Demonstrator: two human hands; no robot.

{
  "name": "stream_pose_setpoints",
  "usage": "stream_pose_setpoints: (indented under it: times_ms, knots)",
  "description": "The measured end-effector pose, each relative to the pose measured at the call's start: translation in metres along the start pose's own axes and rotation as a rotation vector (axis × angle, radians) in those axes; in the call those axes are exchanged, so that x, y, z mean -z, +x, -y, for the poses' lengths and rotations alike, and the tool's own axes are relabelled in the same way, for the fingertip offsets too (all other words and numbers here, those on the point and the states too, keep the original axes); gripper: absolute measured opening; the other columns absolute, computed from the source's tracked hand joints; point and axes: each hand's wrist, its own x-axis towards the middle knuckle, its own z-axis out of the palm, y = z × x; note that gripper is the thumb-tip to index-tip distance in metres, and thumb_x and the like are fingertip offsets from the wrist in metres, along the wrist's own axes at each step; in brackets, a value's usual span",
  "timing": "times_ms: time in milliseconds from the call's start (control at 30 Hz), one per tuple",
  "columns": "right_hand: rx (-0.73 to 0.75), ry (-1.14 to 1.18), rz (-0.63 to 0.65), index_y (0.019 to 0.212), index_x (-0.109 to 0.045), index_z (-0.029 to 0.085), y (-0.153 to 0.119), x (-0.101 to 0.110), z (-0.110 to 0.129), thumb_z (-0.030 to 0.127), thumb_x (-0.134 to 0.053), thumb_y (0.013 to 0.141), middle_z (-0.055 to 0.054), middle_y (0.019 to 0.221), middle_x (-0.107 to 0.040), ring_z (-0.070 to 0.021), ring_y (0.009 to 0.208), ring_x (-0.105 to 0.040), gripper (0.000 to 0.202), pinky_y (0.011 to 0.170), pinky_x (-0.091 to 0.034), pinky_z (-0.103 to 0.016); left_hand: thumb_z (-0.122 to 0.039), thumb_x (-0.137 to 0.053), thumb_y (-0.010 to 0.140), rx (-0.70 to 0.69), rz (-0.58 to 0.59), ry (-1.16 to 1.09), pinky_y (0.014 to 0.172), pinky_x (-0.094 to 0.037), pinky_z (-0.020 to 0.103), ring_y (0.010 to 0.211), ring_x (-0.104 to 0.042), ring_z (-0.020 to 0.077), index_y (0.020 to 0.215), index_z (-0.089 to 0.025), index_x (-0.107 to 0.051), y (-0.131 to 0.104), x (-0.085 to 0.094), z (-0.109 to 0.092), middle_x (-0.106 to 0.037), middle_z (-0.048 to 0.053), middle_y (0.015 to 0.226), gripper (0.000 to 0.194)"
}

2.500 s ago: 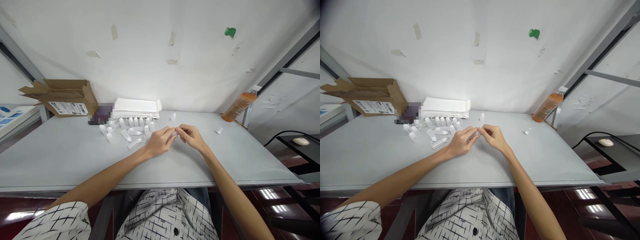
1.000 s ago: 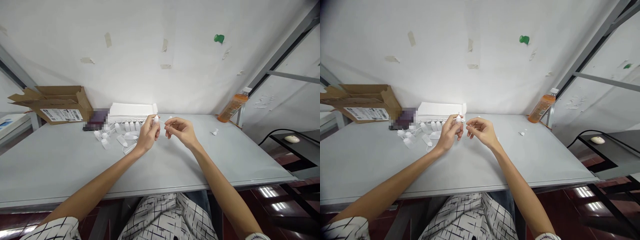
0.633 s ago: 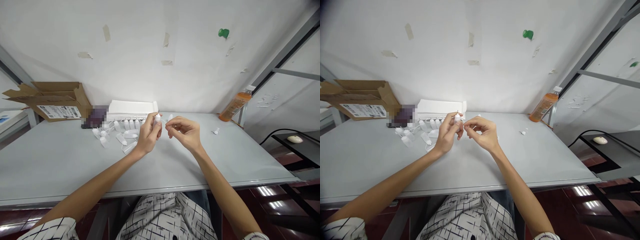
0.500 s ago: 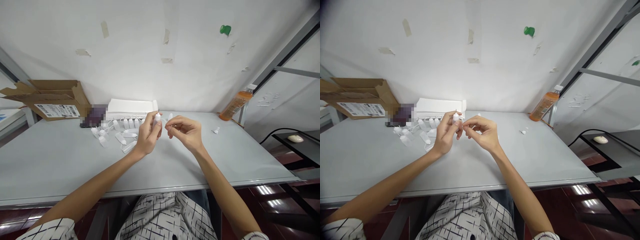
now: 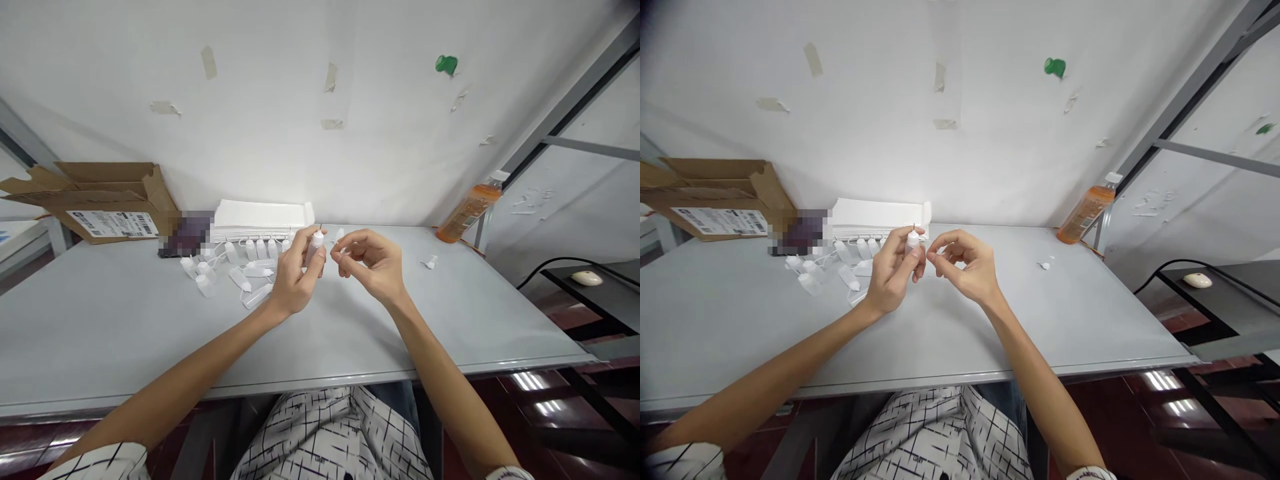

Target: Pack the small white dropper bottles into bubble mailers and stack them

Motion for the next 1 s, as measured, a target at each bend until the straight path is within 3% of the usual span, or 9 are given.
stream_pose_setpoints:
  times_ms: [133, 267, 367, 500, 667, 1000]
  knots:
    - [-0.057, 0.032, -0.023, 0.093, -0.067, 0.020, 0.005, 0.007, -0.004, 0.028, -0.077, 0.077, 0.002, 0.076, -0.066, -0.0084, 0.048, -0.057, 0.020, 0.045, -0.047, -0.026, -0.032, -0.048, 0.097, 0.051, 0.068, 0.046, 0.054, -0.041, 0.024, 0.057, -0.050, 0.0106, 0.119, -0.021, -0.050, -0.001, -0.003, 0.002, -0.051, -0.004, 0.069, 0.025]
    - [-0.111, 0.060, -0.017, 0.084, -0.069, 0.019, 0.007, 0.009, -0.004, 0.033, -0.078, 0.076, 0.002, 0.066, -0.063, -0.0093, 0.046, -0.056, 0.018, 0.043, -0.046, -0.026, -0.031, -0.047, 0.097, 0.050, 0.088, 0.079, 0.054, -0.040, 0.023, 0.057, -0.049, 0.0101, 0.118, -0.020, -0.049, -0.003, -0.005, 0.002, -0.052, -0.003, 0.071, 0.024]
    - [-0.102, 0.082, 0.020, 0.076, -0.071, 0.018, 0.007, 0.009, -0.001, 0.032, -0.079, 0.075, 0.002, 0.062, -0.062, -0.0097, 0.046, -0.056, 0.017, 0.043, -0.047, -0.026, -0.032, -0.047, 0.097, 0.003, 0.062, 0.108, 0.055, -0.040, 0.023, 0.058, -0.049, 0.0102, 0.118, -0.020, -0.049, -0.003, -0.005, 0.001, -0.053, -0.003, 0.072, 0.024]
    - [-0.052, 0.109, 0.069, 0.074, -0.074, 0.018, 0.004, 0.009, 0.004, 0.027, -0.079, 0.075, 0.001, 0.070, -0.066, -0.0058, 0.041, -0.053, 0.010, 0.039, -0.045, -0.024, -0.033, -0.047, 0.098, -0.065, 0.037, 0.112, 0.056, -0.042, 0.024, 0.058, -0.048, 0.0104, 0.118, -0.020, -0.050, -0.005, -0.005, -0.001, -0.053, -0.002, 0.073, 0.024]
    - [-0.026, 0.160, 0.092, 0.079, -0.077, 0.020, -0.001, 0.005, 0.010, 0.024, -0.081, 0.072, 0.001, 0.072, -0.065, -0.0069, 0.044, -0.057, 0.009, 0.039, -0.049, -0.023, -0.032, -0.047, 0.098, -0.146, -0.010, 0.094, 0.057, -0.045, 0.024, 0.060, -0.051, 0.0106, 0.120, -0.020, -0.050, -0.007, -0.004, -0.004, -0.057, 0.000, 0.077, 0.025]
    - [0.081, 0.181, 0.120, 0.086, -0.080, 0.024, -0.008, 0.000, 0.026, 0.024, -0.077, 0.078, -0.002, 0.080, -0.066, -0.0096, 0.054, -0.063, 0.008, 0.044, -0.057, -0.025, -0.023, -0.048, 0.098, -0.340, -0.042, 0.079, 0.056, -0.047, 0.024, 0.058, -0.054, 0.0098, 0.121, -0.019, -0.054, -0.010, -0.006, -0.014, -0.060, 0.000, 0.076, 0.024]
